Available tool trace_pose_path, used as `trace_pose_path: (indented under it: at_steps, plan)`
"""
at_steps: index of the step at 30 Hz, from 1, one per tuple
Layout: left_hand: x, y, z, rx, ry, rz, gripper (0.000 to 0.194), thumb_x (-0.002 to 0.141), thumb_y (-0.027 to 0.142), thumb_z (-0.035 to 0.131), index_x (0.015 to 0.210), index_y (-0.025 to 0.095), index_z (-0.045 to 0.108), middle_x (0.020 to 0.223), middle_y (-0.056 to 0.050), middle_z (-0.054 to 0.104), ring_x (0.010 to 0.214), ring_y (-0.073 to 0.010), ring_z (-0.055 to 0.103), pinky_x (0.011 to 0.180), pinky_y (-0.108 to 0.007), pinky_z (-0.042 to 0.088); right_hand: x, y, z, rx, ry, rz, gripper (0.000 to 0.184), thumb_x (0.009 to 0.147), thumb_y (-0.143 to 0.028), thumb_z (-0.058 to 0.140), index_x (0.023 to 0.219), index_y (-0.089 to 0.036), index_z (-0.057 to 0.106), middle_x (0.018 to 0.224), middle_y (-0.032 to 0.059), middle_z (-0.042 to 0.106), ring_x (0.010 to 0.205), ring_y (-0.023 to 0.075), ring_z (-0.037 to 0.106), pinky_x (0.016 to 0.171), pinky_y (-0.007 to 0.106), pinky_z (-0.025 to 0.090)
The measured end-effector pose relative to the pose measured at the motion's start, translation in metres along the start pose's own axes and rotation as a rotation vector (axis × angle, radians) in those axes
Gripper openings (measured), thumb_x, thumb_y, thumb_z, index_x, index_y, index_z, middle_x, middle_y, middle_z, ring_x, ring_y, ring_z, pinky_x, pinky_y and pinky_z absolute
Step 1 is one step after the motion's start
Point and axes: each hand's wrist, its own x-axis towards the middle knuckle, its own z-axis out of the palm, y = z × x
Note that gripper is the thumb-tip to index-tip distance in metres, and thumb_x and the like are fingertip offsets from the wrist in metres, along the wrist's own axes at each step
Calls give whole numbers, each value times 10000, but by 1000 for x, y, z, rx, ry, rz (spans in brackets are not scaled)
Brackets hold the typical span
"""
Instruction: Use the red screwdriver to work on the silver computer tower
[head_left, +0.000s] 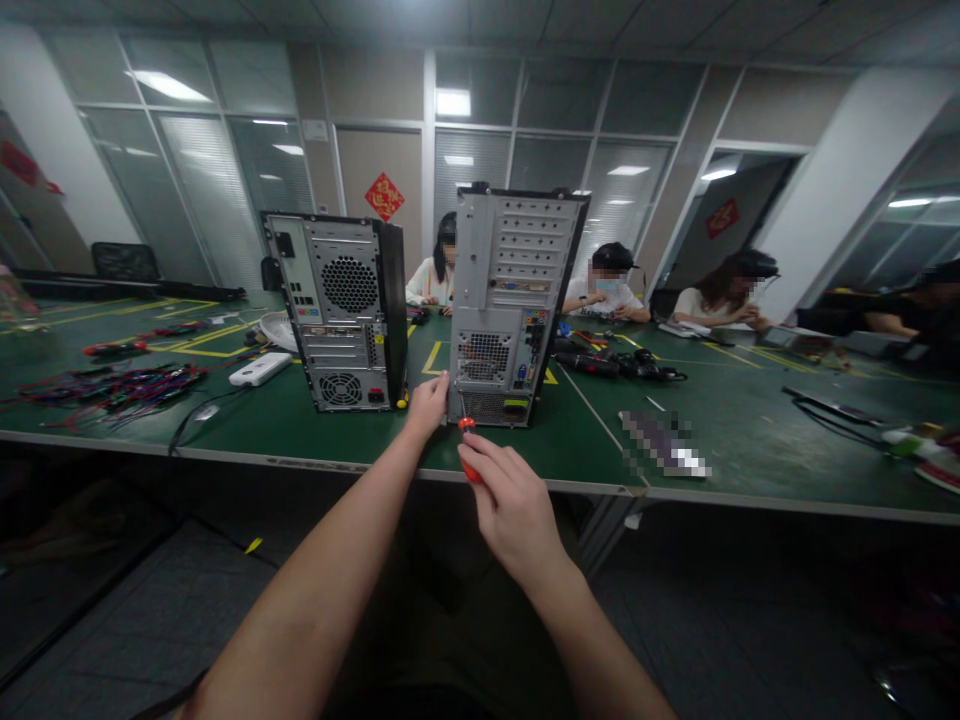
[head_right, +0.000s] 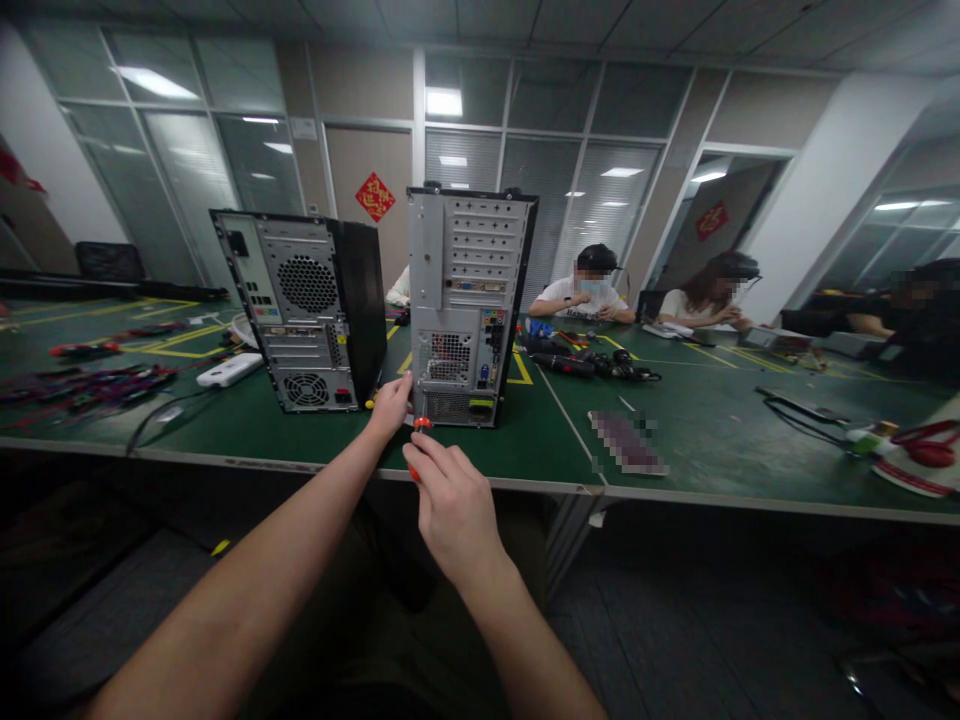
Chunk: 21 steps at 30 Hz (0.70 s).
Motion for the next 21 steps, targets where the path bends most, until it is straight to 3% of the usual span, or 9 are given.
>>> trace_pose_path:
  at_steps: [5, 12, 18, 21]
  plan:
    - [0, 0, 0, 6, -11, -3, 657, 954, 748, 390, 668, 196, 605, 580, -29, 601, 603, -181, 595, 565, -272, 465, -1, 3, 4, 54, 81, 97, 275, 962, -217, 710, 1237, -214, 706, 1261, 131, 724, 1143, 263, 718, 1002, 407, 613]
    - [1, 0, 0, 31, -11, 28, 655, 961, 737, 368, 671, 196, 599, 602, -21, 588, 614, -171, 572, 567, -268, 461, 1, -1, 0, -17, -26, -9, 429, 1006, -51, 496, 1340, -239, 689, 1395, 103, 702, 1162, 252, 697, 1009, 440, 595]
    - [1, -2, 0, 10, -16, -2, 661, 946, 758, 386, 666, 199, 598, 583, -19, 578, 607, -174, 572, 568, -271, 456, -1, 3, 4, 55, 67, 102, 259, 958, -201, 712, 1217, -210, 700, 1270, 131, 720, 1154, 269, 708, 1006, 422, 608]
    - [1, -1, 0, 6, -17, 1, 660, 948, 758, 383, 662, 201, 594, 580, -18, 574, 603, -173, 573, 564, -270, 453, -1, 3, 3, 55, 69, 84, 272, 973, -181, 680, 1241, -220, 702, 1288, 129, 715, 1158, 262, 710, 1012, 411, 608]
